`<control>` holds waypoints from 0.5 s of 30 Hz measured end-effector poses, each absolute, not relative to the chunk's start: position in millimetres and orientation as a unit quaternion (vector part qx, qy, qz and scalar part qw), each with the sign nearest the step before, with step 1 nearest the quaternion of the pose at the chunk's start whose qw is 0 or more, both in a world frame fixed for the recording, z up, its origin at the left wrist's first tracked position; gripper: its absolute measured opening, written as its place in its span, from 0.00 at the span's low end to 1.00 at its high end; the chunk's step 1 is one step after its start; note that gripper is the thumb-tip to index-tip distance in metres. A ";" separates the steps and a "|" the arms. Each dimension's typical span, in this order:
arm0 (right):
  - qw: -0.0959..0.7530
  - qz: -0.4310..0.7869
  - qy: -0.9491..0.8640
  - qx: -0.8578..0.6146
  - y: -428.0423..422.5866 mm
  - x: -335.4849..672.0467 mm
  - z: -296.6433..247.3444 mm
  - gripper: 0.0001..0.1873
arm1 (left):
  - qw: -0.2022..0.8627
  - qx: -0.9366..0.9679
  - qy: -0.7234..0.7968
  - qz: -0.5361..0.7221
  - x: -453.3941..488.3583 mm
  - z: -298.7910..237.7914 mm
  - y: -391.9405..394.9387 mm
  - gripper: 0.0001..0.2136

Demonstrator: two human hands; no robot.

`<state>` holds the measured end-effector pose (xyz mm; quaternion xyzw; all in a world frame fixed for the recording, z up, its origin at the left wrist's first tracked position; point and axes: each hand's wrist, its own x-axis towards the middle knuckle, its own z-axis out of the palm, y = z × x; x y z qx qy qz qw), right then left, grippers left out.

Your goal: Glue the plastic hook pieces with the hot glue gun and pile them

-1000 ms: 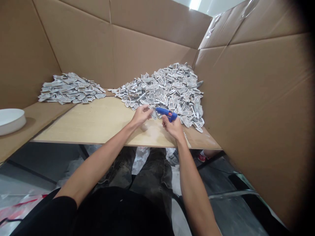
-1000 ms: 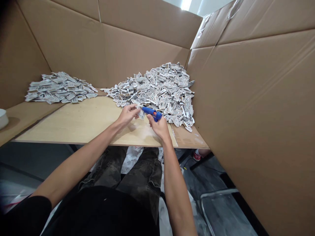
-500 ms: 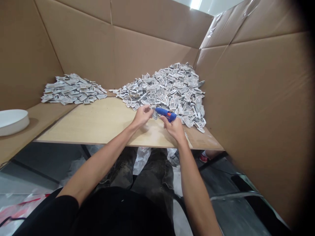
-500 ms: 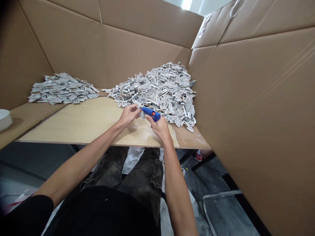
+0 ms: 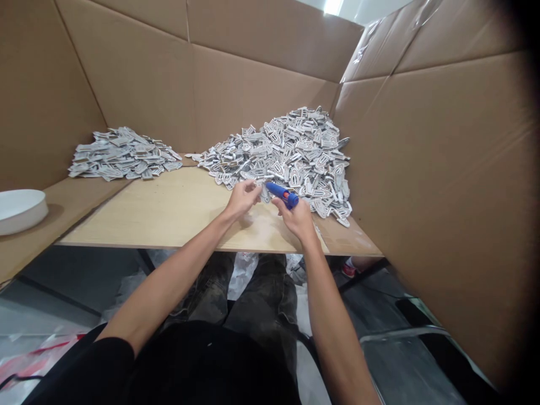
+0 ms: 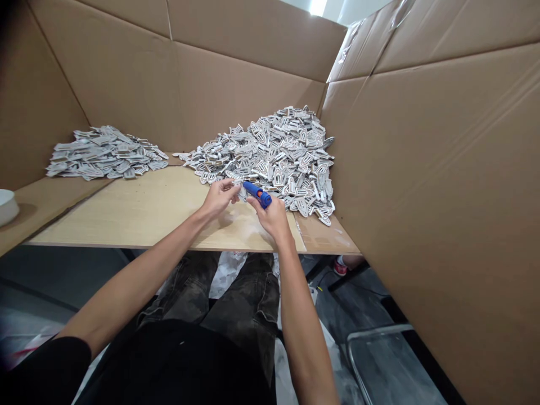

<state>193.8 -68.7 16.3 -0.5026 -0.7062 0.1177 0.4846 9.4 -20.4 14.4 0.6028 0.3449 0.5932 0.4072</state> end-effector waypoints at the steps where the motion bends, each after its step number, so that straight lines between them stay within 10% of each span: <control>1: 0.486 0.122 -0.704 -0.503 -68.4 193.7 16.2 0.28 | 0.410 0.603 0.343 0.593 9.3 14.1 -20.3 0.09; 15: 0.488 0.138 -0.709 -0.489 -73.4 192.4 18.6 0.28 | 0.421 0.589 0.354 0.592 9.8 16.4 -22.7 0.11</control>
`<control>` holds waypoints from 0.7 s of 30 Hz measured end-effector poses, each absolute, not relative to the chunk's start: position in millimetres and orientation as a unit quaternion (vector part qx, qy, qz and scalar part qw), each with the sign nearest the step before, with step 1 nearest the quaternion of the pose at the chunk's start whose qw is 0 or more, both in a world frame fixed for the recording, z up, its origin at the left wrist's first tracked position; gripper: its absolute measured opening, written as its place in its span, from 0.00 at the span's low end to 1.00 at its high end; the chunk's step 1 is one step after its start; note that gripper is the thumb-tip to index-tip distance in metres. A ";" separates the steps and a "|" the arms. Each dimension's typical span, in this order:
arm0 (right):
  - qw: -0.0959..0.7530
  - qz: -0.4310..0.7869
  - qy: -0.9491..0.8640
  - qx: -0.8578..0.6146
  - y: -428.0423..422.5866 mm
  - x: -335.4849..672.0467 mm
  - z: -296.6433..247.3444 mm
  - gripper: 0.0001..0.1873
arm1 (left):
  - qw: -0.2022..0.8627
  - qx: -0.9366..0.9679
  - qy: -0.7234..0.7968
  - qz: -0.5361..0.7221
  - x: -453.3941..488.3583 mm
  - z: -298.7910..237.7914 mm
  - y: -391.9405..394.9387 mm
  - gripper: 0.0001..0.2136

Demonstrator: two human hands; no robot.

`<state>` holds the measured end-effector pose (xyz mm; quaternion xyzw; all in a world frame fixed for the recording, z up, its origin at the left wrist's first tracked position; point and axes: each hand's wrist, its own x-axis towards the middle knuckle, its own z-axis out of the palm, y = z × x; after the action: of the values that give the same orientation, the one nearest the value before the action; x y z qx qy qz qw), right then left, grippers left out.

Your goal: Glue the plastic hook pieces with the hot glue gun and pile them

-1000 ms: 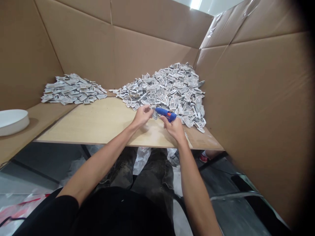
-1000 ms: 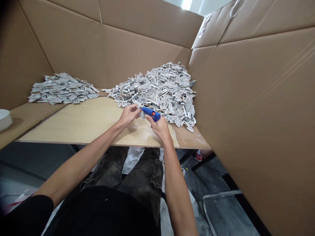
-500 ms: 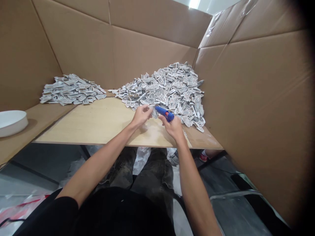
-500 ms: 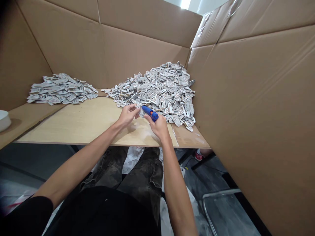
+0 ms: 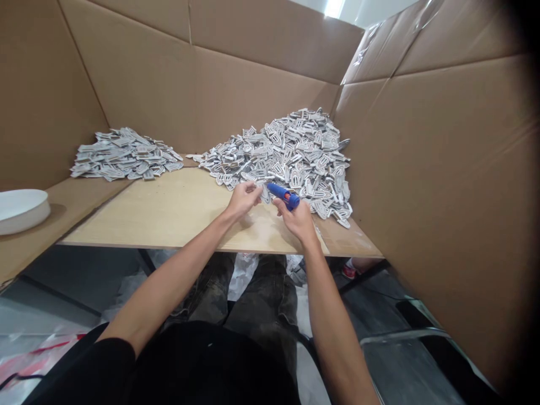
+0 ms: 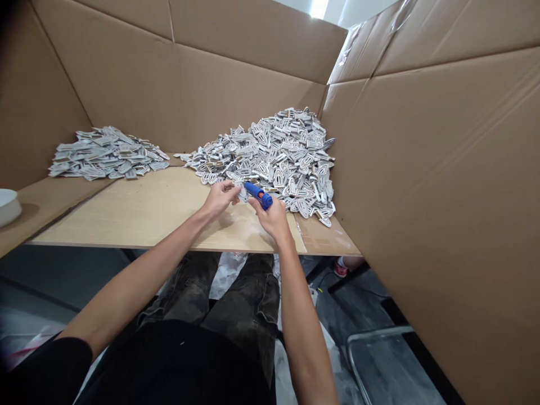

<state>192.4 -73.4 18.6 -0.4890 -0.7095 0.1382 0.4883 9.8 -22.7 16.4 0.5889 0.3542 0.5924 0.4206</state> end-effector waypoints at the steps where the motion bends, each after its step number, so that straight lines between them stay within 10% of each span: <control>1: 0.485 0.137 -0.712 -0.489 -73.4 192.3 18.5 0.28 | 0.419 0.590 0.352 0.593 9.4 16.4 -22.7 0.11; 12: 0.519 -0.081 -0.672 -0.522 -70.5 193.7 18.4 0.28 | 0.270 0.628 0.423 0.595 9.4 3.9 -19.8 0.10; 21: 0.540 -0.016 -0.605 -0.585 -67.6 218.5 27.8 0.32 | 0.296 0.436 0.634 0.565 -109.1 13.7 11.9 0.12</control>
<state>218.5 -67.6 27.8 -0.5845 -0.6054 -0.0156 0.5399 -109.1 11.9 13.7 0.4361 0.6343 0.5653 0.2965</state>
